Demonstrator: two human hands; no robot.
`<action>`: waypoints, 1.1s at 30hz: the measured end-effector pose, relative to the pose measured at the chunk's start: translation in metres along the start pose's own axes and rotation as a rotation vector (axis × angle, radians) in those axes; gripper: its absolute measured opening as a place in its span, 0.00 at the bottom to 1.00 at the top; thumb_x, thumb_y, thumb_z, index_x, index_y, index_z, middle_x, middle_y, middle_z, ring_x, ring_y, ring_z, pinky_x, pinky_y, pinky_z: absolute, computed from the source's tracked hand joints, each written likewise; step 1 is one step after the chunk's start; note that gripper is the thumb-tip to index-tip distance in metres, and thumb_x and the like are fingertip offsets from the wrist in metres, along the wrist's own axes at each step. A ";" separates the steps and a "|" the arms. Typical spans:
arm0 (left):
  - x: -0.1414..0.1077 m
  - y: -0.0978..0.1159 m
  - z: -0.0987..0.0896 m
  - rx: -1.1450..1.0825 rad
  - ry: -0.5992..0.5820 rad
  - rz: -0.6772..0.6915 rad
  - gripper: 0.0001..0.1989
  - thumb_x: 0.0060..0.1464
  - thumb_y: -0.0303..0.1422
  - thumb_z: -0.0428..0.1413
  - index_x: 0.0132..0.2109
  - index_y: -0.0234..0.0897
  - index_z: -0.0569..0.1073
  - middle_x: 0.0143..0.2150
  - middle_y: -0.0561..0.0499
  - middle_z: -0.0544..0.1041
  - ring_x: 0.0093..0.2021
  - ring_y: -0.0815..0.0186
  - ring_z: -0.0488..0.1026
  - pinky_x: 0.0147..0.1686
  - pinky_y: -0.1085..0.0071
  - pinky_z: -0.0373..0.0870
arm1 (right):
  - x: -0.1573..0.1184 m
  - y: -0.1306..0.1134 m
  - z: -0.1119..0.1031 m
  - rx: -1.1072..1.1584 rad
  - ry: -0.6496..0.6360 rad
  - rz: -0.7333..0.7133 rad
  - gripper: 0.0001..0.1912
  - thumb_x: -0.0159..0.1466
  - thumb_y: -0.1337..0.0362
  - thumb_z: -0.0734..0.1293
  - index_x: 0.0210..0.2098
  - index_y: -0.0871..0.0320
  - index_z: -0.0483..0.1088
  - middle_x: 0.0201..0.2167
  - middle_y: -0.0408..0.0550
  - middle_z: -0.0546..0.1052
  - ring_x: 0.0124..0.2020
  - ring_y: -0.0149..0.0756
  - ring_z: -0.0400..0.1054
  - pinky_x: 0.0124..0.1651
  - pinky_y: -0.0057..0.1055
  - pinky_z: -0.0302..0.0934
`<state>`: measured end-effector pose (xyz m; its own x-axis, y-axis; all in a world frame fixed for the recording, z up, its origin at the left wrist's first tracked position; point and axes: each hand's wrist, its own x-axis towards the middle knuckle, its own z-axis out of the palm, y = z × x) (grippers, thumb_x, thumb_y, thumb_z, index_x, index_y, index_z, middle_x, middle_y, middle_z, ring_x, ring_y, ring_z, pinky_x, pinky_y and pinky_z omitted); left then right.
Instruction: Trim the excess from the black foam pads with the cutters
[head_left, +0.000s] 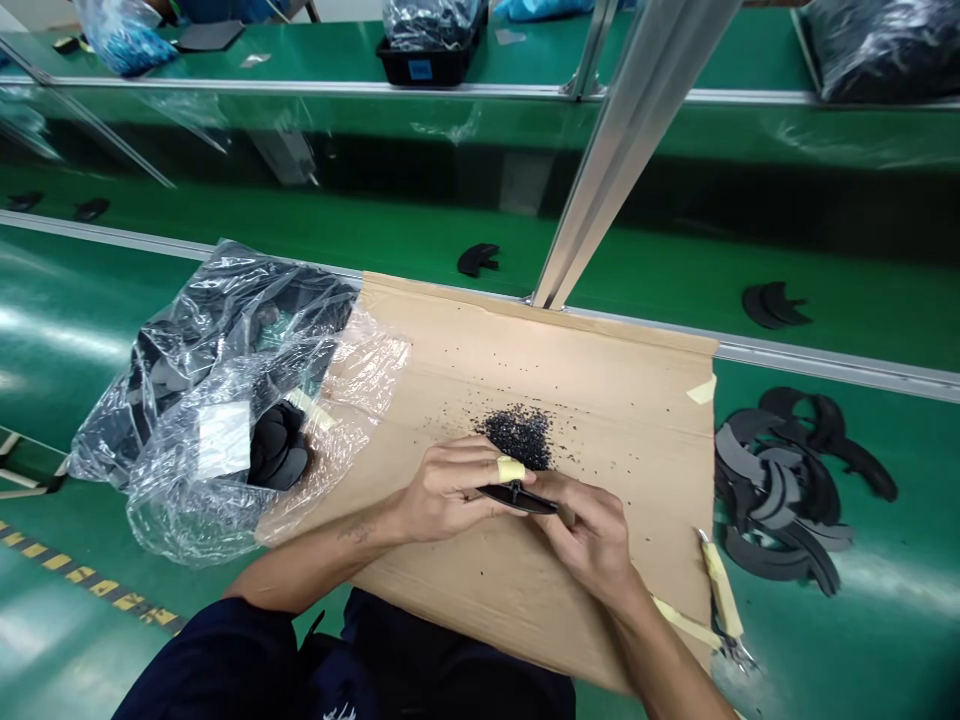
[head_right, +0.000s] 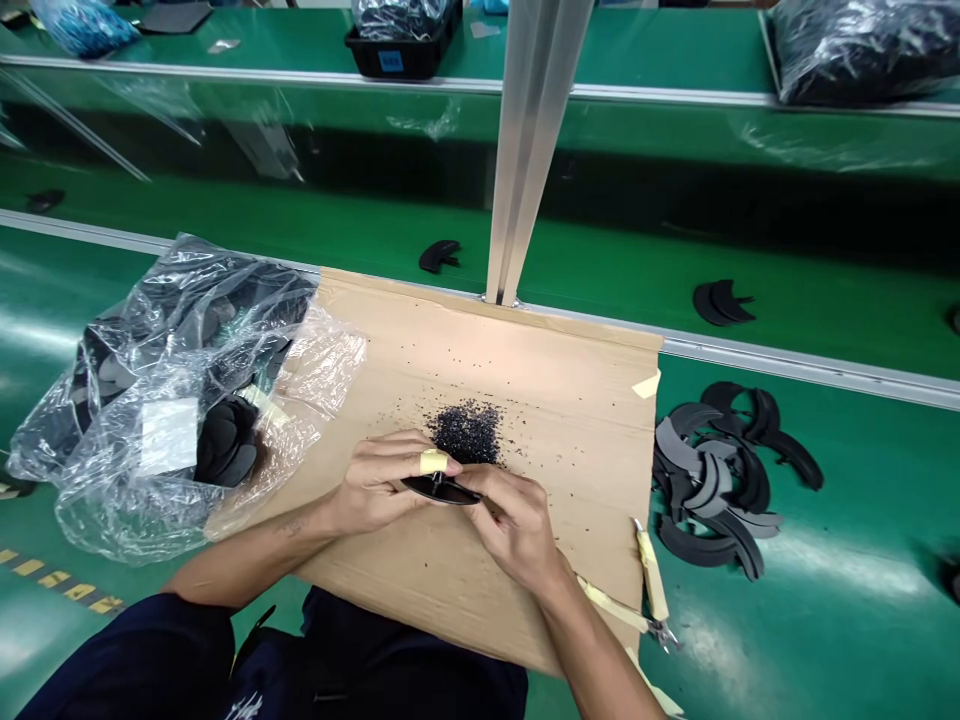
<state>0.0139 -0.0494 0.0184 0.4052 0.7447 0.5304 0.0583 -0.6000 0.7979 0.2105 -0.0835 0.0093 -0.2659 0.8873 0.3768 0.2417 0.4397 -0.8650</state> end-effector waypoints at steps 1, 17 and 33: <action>0.001 0.000 -0.001 -0.001 -0.018 -0.001 0.12 0.64 0.31 0.59 0.53 0.38 0.77 0.38 0.46 0.82 0.36 0.65 0.77 0.38 0.66 0.75 | -0.001 0.000 0.000 -0.012 0.009 -0.006 0.09 0.68 0.70 0.67 0.45 0.52 0.77 0.38 0.48 0.83 0.37 0.38 0.79 0.38 0.31 0.75; 0.002 0.002 -0.002 0.038 -0.032 -0.013 0.10 0.64 0.34 0.60 0.50 0.36 0.79 0.34 0.47 0.81 0.32 0.66 0.76 0.33 0.68 0.74 | 0.003 -0.001 0.001 0.032 -0.009 0.007 0.07 0.67 0.69 0.68 0.41 0.53 0.77 0.36 0.47 0.82 0.34 0.37 0.78 0.36 0.30 0.73; 0.002 0.002 0.000 -0.044 -0.009 -0.038 0.16 0.62 0.34 0.62 0.55 0.34 0.77 0.42 0.42 0.83 0.41 0.62 0.78 0.42 0.64 0.78 | 0.002 -0.001 0.001 -0.013 0.060 -0.051 0.07 0.69 0.69 0.67 0.43 0.54 0.77 0.37 0.48 0.83 0.37 0.38 0.79 0.40 0.31 0.75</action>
<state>0.0151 -0.0491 0.0217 0.4117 0.7640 0.4968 0.0337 -0.5575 0.8295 0.2088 -0.0827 0.0106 -0.2215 0.8701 0.4403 0.2412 0.4864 -0.8398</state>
